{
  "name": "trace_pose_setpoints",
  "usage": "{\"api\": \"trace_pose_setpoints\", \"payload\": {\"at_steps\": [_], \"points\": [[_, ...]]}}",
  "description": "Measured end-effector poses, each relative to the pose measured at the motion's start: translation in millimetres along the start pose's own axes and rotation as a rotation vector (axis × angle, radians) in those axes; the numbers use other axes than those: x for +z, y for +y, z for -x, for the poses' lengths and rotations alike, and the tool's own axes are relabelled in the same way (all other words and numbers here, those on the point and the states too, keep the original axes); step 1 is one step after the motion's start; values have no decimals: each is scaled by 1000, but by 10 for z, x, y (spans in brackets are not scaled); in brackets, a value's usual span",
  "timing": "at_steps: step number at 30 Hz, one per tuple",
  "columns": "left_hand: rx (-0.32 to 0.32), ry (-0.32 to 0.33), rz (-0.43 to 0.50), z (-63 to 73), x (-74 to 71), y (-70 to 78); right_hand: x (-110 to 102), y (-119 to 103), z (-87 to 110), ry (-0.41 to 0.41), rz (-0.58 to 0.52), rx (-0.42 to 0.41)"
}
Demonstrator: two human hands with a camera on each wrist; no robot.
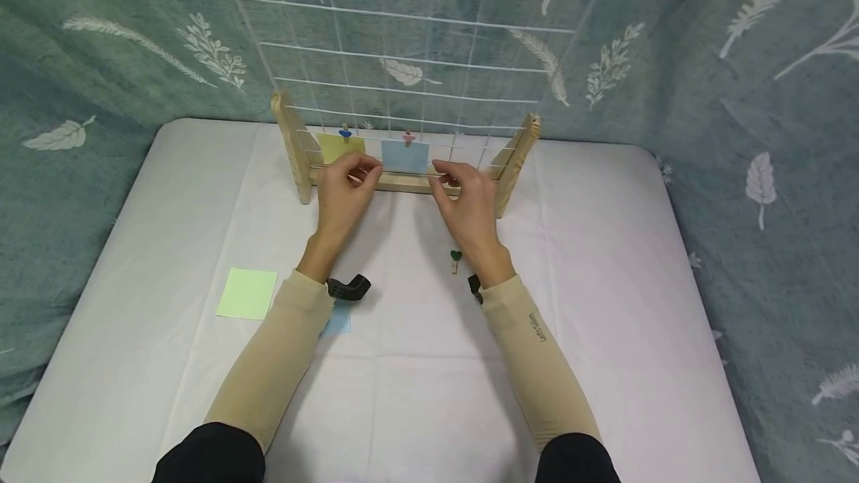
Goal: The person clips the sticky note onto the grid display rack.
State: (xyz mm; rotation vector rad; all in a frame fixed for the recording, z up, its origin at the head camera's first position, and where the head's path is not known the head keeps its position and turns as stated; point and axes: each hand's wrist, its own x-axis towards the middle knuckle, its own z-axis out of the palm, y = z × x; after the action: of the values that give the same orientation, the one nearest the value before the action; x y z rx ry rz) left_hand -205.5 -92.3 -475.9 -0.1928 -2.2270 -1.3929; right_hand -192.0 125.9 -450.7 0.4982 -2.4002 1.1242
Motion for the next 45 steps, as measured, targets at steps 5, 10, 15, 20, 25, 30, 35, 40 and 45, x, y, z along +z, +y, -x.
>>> {"api": "trace_pose_setpoints", "payload": {"at_steps": [5, 10, 15, 20, 25, 30, 35, 40, 45], "points": [[-30, -52, -41, 43, -98, -10, -26, -9, -1, 1, -9, -1], [-54, -113, -95, 112, -196, -22, -53, -11, 33, -10, 0, 16], [-65, -201, -172, 205, -318, -54, -81, 8, 101, -16, 12, 24], [-90, -269, -224, 307, -427, -122, -115, 30, 151, -26, 18, 14], [-110, -291, -240, 381, -484, -221, -158, 59, 202, -30, 35, 28], [-131, -337, -292, 451, -585, -299, -187, 86, 252, -47, 36, 52], [-140, -336, -306, 512, -752, -374, -219, 94, 284, -59, 41, 59], [-123, -297, -296, 576, -900, -450, -249, 105, 316, -70, 47, 78], [-120, -276, -308, 615, -1017, -499, -282, 115, 349, -77, 59, 93]]}}
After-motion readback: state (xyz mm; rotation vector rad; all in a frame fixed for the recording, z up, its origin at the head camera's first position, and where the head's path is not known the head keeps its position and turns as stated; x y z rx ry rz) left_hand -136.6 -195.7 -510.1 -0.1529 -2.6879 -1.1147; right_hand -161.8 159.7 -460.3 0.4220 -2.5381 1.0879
